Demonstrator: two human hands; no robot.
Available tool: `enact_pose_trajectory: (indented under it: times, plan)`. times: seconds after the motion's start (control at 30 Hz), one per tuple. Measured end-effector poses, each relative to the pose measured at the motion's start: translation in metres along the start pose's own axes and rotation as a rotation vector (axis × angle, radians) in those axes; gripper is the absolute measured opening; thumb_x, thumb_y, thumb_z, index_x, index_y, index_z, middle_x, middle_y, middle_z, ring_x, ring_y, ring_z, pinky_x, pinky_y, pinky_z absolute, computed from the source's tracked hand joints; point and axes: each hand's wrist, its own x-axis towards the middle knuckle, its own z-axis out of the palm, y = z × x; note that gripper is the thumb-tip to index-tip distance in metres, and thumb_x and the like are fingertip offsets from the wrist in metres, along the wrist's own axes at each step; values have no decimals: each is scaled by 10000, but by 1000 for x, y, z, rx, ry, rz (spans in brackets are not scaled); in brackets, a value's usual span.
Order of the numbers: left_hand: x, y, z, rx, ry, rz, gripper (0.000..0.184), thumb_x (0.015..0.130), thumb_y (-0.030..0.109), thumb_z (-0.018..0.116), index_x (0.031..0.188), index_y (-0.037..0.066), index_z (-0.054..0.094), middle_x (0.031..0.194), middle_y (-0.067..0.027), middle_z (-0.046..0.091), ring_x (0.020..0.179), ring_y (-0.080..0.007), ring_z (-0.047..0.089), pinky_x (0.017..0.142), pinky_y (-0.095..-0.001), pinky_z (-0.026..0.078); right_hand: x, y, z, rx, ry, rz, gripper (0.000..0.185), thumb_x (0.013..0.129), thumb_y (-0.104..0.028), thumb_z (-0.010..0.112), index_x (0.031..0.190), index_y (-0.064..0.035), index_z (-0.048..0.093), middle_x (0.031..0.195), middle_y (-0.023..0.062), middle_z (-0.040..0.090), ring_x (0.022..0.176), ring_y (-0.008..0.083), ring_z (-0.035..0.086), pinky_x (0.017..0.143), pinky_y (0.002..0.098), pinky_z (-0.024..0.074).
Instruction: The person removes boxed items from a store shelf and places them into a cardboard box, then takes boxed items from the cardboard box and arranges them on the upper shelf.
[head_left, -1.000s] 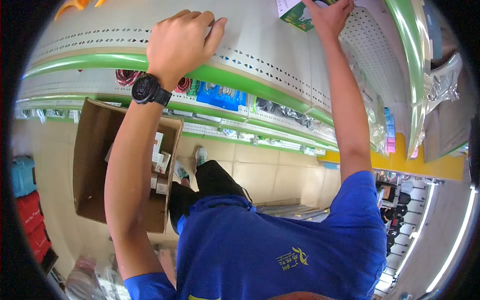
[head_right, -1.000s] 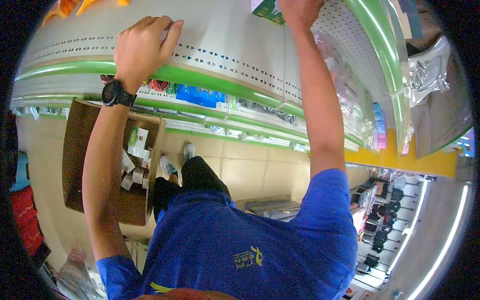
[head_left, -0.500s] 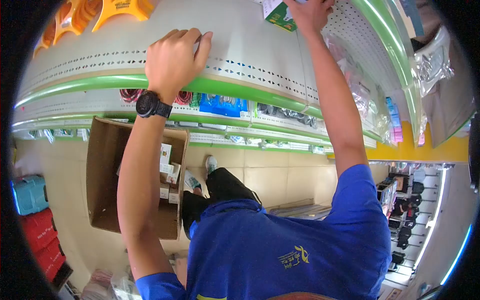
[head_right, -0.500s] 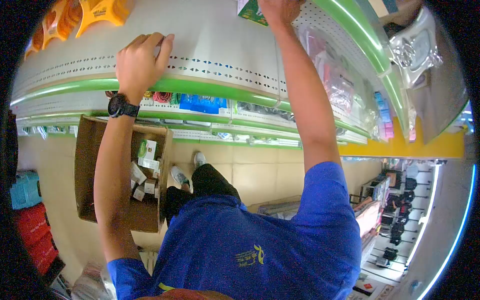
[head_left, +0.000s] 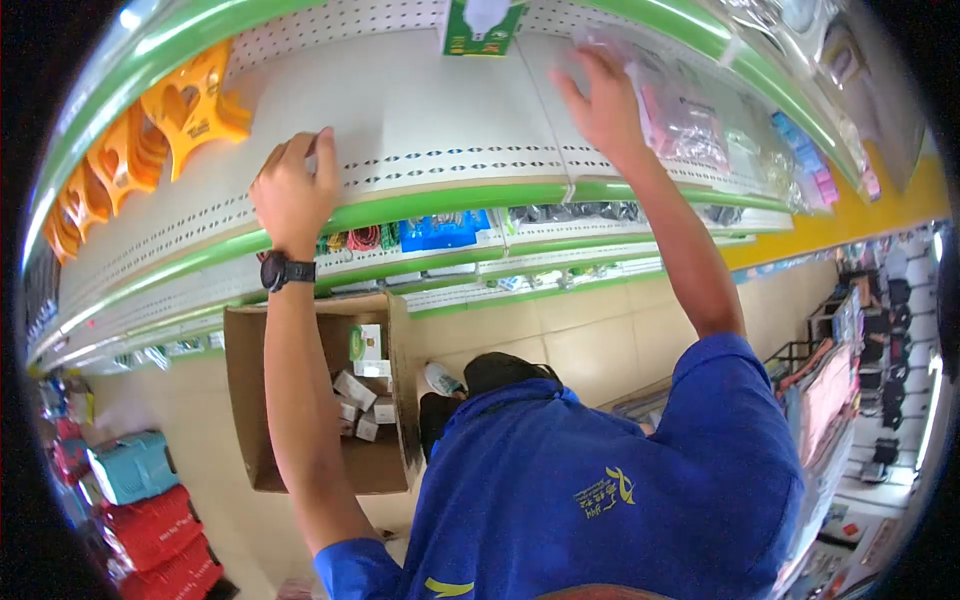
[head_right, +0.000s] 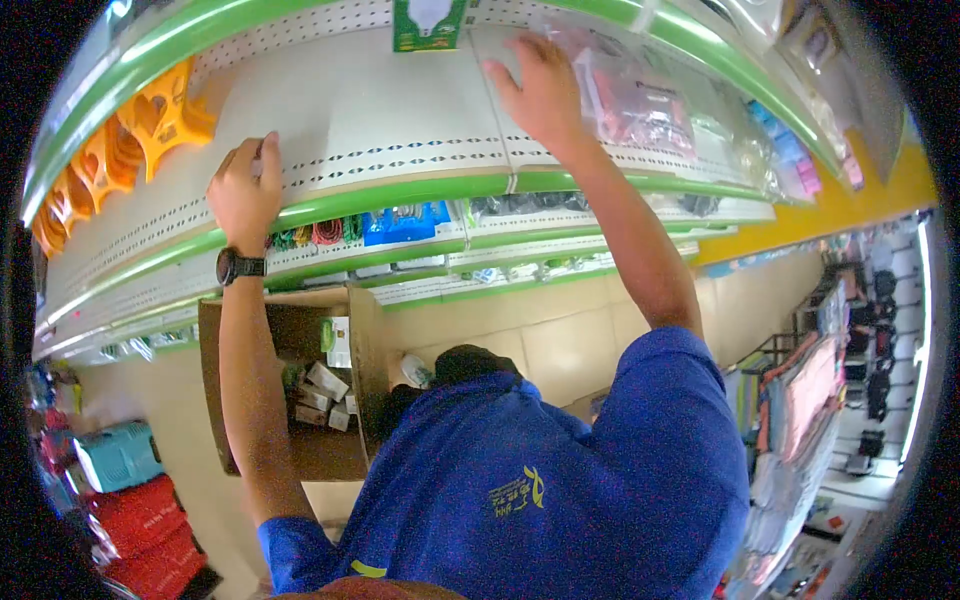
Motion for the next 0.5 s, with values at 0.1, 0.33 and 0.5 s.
enact_pose_trajectory:
  times: [0.1, 0.33, 0.5]
  plan:
    - [0, -1, 2, 17, 2, -13, 227, 922, 287, 671, 862, 77, 734, 799, -126, 717, 722, -335, 693, 650, -421, 540, -40, 3, -18, 131, -62, 55, 360, 934, -359, 651, 980, -7, 709, 1083, 183, 692, 1021, 393, 641, 933, 474, 493]
    - [0, 2, 5, -12, -101, -101, 277, 938, 303, 671, 899, 36, 735, 817, -155, 717, 733, -318, 698, 668, -406, 531, -68, -1, -12, 116, -44, 65, 296, 925, -307, 672, 908, -13, 707, 965, 150, 694, 951, 347, 659, 873, 443, 521]
    - [1, -3, 6, -25, -159, -79, 291, 953, 281, 652, 955, 6, 748, 875, -160, 743, 804, -296, 722, 739, -384, 549, -71, -2, -11, 126, -19, 61, 355, 933, -326, 626, 825, 4, 696, 876, 179, 684, 915, 352, 657, 857, 461, 503]
